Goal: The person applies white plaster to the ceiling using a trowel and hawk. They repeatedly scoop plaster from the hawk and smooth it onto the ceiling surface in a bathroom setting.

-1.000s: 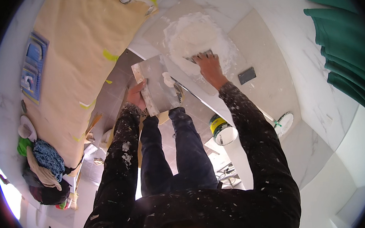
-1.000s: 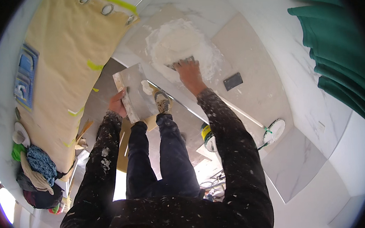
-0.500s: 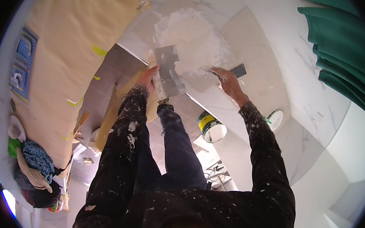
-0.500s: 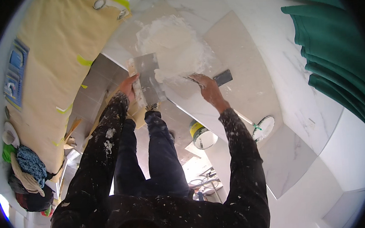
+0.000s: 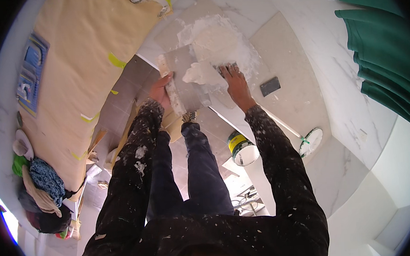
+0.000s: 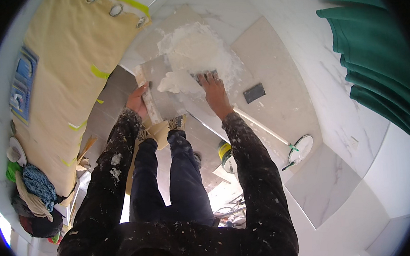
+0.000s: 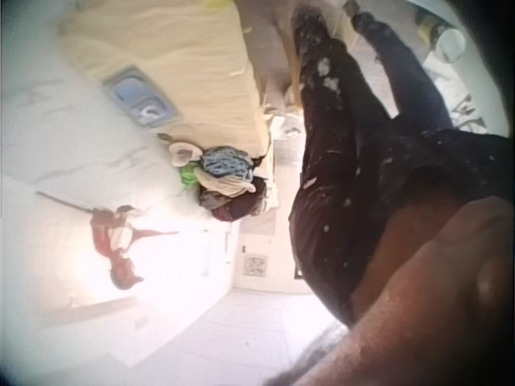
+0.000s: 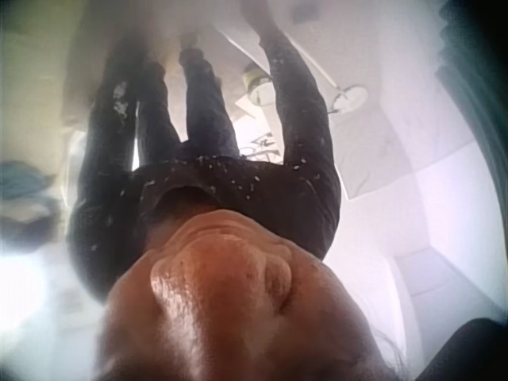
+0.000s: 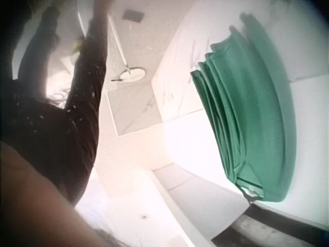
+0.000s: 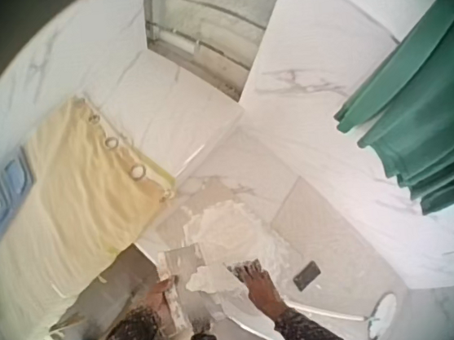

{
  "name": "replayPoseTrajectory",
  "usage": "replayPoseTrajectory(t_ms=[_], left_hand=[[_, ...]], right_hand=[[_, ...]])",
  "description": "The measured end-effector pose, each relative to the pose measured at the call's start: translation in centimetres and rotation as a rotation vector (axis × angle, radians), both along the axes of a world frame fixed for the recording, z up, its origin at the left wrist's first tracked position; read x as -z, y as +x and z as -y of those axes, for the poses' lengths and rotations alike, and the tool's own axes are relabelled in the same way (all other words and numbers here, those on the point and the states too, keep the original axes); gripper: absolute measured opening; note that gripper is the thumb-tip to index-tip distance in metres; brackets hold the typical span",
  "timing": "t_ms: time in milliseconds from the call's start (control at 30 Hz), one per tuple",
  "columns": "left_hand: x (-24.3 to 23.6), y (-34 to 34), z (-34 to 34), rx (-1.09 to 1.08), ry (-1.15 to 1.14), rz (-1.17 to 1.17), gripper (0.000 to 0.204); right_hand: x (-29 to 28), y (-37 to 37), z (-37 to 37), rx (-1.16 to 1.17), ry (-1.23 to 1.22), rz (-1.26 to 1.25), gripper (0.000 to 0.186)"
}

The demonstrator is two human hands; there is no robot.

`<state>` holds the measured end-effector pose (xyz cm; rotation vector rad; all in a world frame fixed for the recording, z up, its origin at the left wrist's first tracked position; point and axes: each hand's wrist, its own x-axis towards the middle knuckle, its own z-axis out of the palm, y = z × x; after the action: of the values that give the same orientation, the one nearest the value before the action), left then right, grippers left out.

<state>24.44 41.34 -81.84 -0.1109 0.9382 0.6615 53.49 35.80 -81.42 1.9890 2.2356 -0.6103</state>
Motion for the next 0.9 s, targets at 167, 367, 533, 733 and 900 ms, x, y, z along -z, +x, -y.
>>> replayPoseTrajectory(t_ms=[167,367,533,733,900], left_hand=[[0.0,-2.8,0.3,-0.029,0.005,-0.043,0.034],[0.2,-3.9,1.3,-0.018,-0.003,-0.037,0.036],[-1.9,-4.0,1.2,0.018,0.008,-0.018,0.039],[-10.4,-4.9,2.0,-0.041,0.016,0.083,0.040],[-20.4,-6.1,2.7,-0.189,0.114,0.252,0.036]], right_hand=[[4.2,-2.5,-4.2,-0.003,0.168,0.236,0.056],[3.6,-1.9,-5.3,-0.008,-0.179,0.236,0.048],[-4.1,0.4,-1.2,0.116,-0.385,-0.271,0.051],[-18.9,-5.6,2.6,0.069,0.115,-0.696,0.045],[-28.6,-10.8,-1.2,-0.437,0.319,-0.630,0.068]])
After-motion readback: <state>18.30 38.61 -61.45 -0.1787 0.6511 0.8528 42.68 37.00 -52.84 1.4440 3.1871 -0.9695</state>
